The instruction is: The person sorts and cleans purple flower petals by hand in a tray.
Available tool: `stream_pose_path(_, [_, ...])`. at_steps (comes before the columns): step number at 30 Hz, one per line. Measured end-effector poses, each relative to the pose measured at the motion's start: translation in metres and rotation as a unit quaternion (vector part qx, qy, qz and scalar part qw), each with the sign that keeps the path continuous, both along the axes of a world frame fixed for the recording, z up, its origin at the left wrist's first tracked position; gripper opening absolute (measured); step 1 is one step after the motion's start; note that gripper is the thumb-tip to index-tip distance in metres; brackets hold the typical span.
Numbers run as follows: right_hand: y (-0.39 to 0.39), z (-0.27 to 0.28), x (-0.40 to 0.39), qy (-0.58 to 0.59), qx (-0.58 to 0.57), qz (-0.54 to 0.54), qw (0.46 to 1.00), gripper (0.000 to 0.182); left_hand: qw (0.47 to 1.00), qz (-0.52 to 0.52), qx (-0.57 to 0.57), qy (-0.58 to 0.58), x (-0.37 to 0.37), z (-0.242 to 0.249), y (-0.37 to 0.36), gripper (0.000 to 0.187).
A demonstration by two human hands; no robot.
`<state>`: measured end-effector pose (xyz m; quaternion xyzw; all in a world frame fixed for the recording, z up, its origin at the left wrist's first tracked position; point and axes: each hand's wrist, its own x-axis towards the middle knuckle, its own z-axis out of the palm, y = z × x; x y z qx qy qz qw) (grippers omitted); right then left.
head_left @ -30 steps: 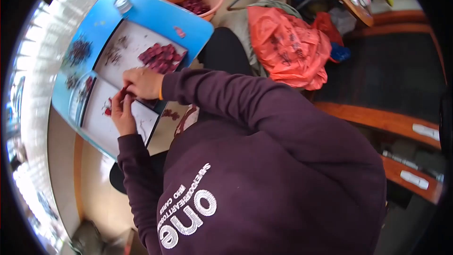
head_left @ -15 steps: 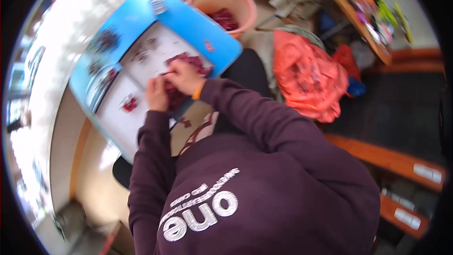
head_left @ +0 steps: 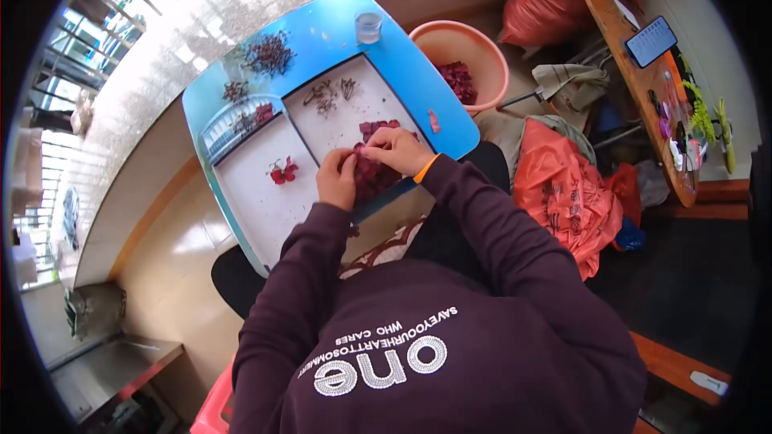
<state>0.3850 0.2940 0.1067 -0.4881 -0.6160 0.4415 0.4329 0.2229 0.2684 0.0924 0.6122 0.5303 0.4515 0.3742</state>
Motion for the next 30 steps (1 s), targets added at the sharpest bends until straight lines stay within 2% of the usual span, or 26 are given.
stream_pose_path(3, [0.029,0.018,0.020,-0.108,-0.052,-0.019,0.993,0.012,0.998,0.016,-0.049,0.030,-0.008,0.008,-0.009,0.011])
stream_pose_path(5, [0.069,0.002,0.025,-0.056,0.025,-0.128,0.990,0.015,0.997,0.001,-0.050,0.064,-0.013,0.005,-0.015,0.011])
stream_pose_path(6, [0.094,-0.002,0.027,-0.047,0.010,-0.116,0.992,0.010,0.996,-0.004,-0.059,0.073,-0.020,0.004,-0.017,0.012])
stream_pose_path(8, [0.137,-0.013,0.012,0.009,0.059,-0.186,0.981,0.009,0.995,-0.028,-0.054,0.074,-0.030,-0.002,-0.020,0.014])
stream_pose_path(9, [0.154,-0.002,0.019,-0.047,-0.008,-0.213,0.976,0.016,0.994,-0.040,-0.059,0.077,-0.025,-0.003,-0.020,0.014])
stream_pose_path(10, [0.175,0.000,0.031,-0.059,-0.037,-0.244,0.967,0.026,0.993,-0.049,-0.064,0.081,-0.019,-0.005,-0.017,0.014])
stream_pose_path(12, [0.197,0.025,0.049,-0.054,-0.103,-0.305,0.945,0.035,0.996,-0.070,-0.035,0.041,-0.008,-0.013,-0.009,0.013])
stream_pose_path(13, [0.211,0.027,0.054,-0.053,-0.123,-0.314,0.940,0.051,0.996,-0.081,-0.028,0.016,-0.004,-0.007,-0.006,0.012])
stream_pose_path(14, [0.227,0.029,0.056,-0.093,-0.133,-0.337,0.928,0.057,0.996,-0.089,-0.029,0.010,0.001,-0.001,-0.003,0.012])
stream_pose_path(18, [0.266,0.025,0.057,-0.221,-0.170,-0.384,0.880,0.071,0.987,-0.114,0.102,0.042,0.009,0.020,-0.001,0.013])
stream_pose_path(19, [0.272,0.022,0.058,-0.224,-0.174,-0.387,0.878,0.071,0.987,-0.117,0.098,0.040,0.008,0.022,0.001,0.013])
stream_pose_path(23, [0.295,0.013,0.058,-0.306,-0.248,-0.364,0.844,0.072,0.982,-0.148,-0.079,-0.089,0.002,0.023,0.005,0.013])
stream_pose_path(25, [0.302,0.006,0.064,-0.295,-0.277,-0.358,0.842,0.077,0.975,-0.125,-0.147,-0.107,0.007,0.035,0.014,0.013])
stream_pose_path(26, [0.315,-0.001,0.079,-0.361,-0.266,-0.347,0.824,0.078,0.983,-0.129,-0.101,-0.087,0.013,0.026,0.020,0.013])
stream_pose_path(27, [0.332,-0.021,0.102,-0.400,-0.207,-0.409,0.793,0.070,0.984,-0.136,-0.065,-0.097,0.023,0.020,0.026,0.014])
stream_pose_path(28, [0.342,-0.029,0.133,-0.389,-0.184,-0.350,0.832,0.058,0.986,-0.133,-0.035,-0.096,0.030,0.019,0.033,0.015])
stream_pose_path(29, [0.353,-0.047,0.150,-0.347,-0.110,-0.362,0.858,0.052,0.972,-0.140,-0.079,-0.172,0.038,0.017,0.033,0.017])
stream_pose_path(30, [0.337,-0.025,0.133,-0.358,-0.147,-0.362,0.848,0.049,0.975,-0.126,-0.089,-0.159,0.034,0.016,0.029,0.022])
